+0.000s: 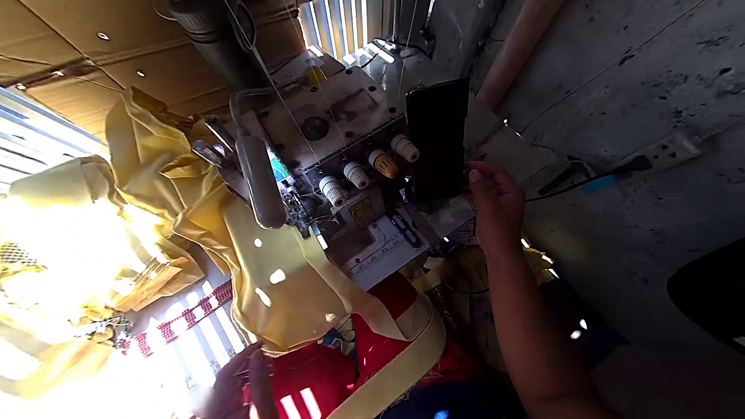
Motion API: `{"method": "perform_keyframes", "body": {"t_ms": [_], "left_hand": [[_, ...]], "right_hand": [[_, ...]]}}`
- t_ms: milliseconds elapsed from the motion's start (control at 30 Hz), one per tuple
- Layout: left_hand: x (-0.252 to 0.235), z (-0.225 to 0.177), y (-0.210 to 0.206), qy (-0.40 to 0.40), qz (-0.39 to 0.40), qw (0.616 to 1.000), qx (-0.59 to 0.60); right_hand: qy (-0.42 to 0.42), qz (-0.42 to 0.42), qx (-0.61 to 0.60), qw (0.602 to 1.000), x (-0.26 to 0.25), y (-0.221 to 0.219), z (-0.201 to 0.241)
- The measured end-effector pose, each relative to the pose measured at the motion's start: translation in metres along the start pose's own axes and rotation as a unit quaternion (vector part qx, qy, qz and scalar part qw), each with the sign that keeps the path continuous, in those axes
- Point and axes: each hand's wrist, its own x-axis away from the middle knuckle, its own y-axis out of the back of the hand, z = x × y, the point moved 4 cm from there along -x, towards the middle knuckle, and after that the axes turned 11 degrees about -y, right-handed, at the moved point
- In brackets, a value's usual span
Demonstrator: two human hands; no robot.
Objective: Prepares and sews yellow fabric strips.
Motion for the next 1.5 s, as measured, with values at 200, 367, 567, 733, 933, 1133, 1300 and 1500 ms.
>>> {"method": "perform_keyframes", "body": {"t_ms": [200, 367, 567, 733, 933, 1133, 1300, 1500], "left_hand": [[-0.008, -0.031, -0.060, -0.034, 0.080, 0.995, -0.058], [-0.024, -0.035, -0.082, -0.038, 0.055, 0.993, -0.100], [-0.015, -0.022, -0.106, -0.046, 0.055, 0.986, -0.148], [-0.013, -0.017, -0.095, 0.001, 0.065, 0.998, -0.006], [-0.008, -0.014, -0.091, 0.047, 0.103, 0.971, 0.209], [0.010, -0.008, -0.090, 0.221, 0.102, 0.836, 0.492], [0.031, 0.000, -0.085, 0.216, 0.130, 0.898, 0.360], [0.038, -0.001, -0.076, 0.215, 0.140, 0.895, 0.365]], "right_hand": [[0.030, -0.019, 0.061, 0.997, -0.010, -0.018, 0.026], [0.090, -0.032, 0.083, 0.992, -0.022, -0.030, 0.041], [0.088, -0.051, 0.090, 0.991, -0.030, -0.037, 0.046], [0.092, -0.070, 0.115, 0.987, -0.037, -0.038, 0.050], [0.072, -0.082, 0.112, 0.988, -0.044, -0.039, 0.052], [0.030, 0.009, 0.053, 0.998, -0.012, -0.022, 0.025], [0.008, 0.035, 0.023, 0.999, 0.002, -0.011, 0.005], [0.012, 0.088, 0.001, 0.996, 0.001, -0.007, 0.003]]}}
